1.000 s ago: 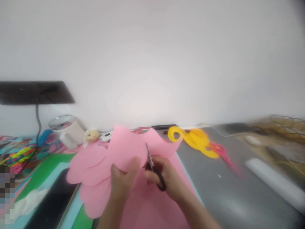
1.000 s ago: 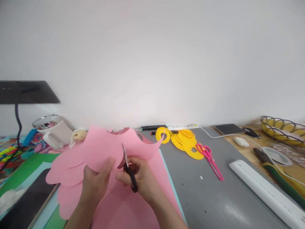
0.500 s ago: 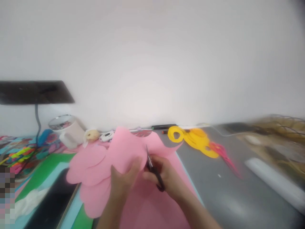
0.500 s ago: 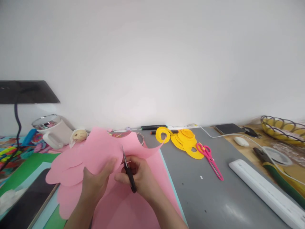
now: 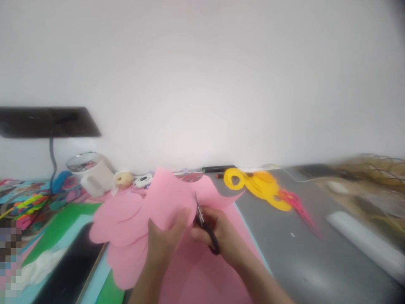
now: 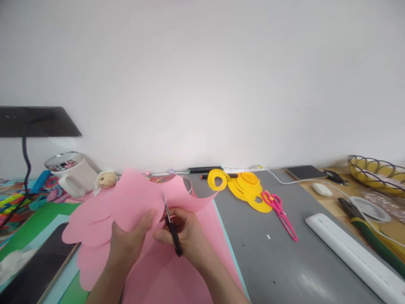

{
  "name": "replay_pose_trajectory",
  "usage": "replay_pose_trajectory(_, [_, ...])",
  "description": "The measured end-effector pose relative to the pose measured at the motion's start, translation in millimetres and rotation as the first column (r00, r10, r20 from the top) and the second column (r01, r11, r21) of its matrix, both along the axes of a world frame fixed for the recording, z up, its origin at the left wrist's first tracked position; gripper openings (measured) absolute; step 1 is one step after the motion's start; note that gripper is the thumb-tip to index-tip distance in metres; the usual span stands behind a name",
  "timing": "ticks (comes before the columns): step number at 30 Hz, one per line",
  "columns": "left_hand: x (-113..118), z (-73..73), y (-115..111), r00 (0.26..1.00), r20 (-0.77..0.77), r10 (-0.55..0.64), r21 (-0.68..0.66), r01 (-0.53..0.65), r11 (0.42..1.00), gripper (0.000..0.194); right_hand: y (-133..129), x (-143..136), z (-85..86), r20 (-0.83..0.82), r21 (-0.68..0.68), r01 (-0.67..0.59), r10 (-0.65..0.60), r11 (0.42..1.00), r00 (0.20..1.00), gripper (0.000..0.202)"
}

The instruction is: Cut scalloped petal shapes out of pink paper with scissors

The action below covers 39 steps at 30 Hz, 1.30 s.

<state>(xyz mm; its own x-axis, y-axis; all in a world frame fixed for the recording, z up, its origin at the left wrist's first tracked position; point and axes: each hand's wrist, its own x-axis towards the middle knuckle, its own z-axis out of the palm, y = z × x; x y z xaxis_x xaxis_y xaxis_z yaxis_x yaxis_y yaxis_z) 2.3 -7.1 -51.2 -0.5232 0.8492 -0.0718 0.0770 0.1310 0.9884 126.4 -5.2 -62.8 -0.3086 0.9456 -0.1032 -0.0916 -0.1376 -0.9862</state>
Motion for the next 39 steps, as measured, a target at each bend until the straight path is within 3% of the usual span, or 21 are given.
replay_pose_trajectory(6, [-1.1,-5.6,2.2,1.000,-0.005,0.016,0.061,-0.016,0.998,0.036,-0.5,-0.4,1.4,-0.025,-0.011,0.003,-0.003,1.000,1.000,0.026])
replay_pose_trajectory(12, [-3.8,-10.6,3.3,1.000,-0.009,0.024,-0.004,-0.024,1.000,0.035,-0.3,-1.9,4.5,-0.030,-0.034,0.018,-0.019,0.999,0.999,0.026])
replay_pose_trajectory(17, [-5.2,-12.5,4.1,1.000,0.013,-0.011,0.125,0.009,0.992,0.032,-1.7,-2.0,6.5,-0.009,-0.051,0.018,-0.019,0.999,1.000,0.023])
replay_pose_trajectory(23, [-6.9,-20.7,5.6,0.994,-0.036,0.106,-0.034,-0.108,0.994,0.048,-2.6,-4.7,2.5,-0.029,-0.052,0.018,-0.019,0.999,0.999,0.025])
replay_pose_trajectory(33, [-5.8,-19.6,5.7,1.000,-0.021,0.010,0.039,-0.009,0.999,0.042,0.0,-0.8,3.1,-0.030,0.020,0.015,-0.014,1.000,0.999,0.030])
replay_pose_trajectory(39, [-6.5,-22.0,7.4,0.999,0.039,0.011,0.078,-0.014,0.997,0.044,0.5,-0.9,4.6,0.022,0.010,0.007,-0.007,1.000,1.000,0.030])
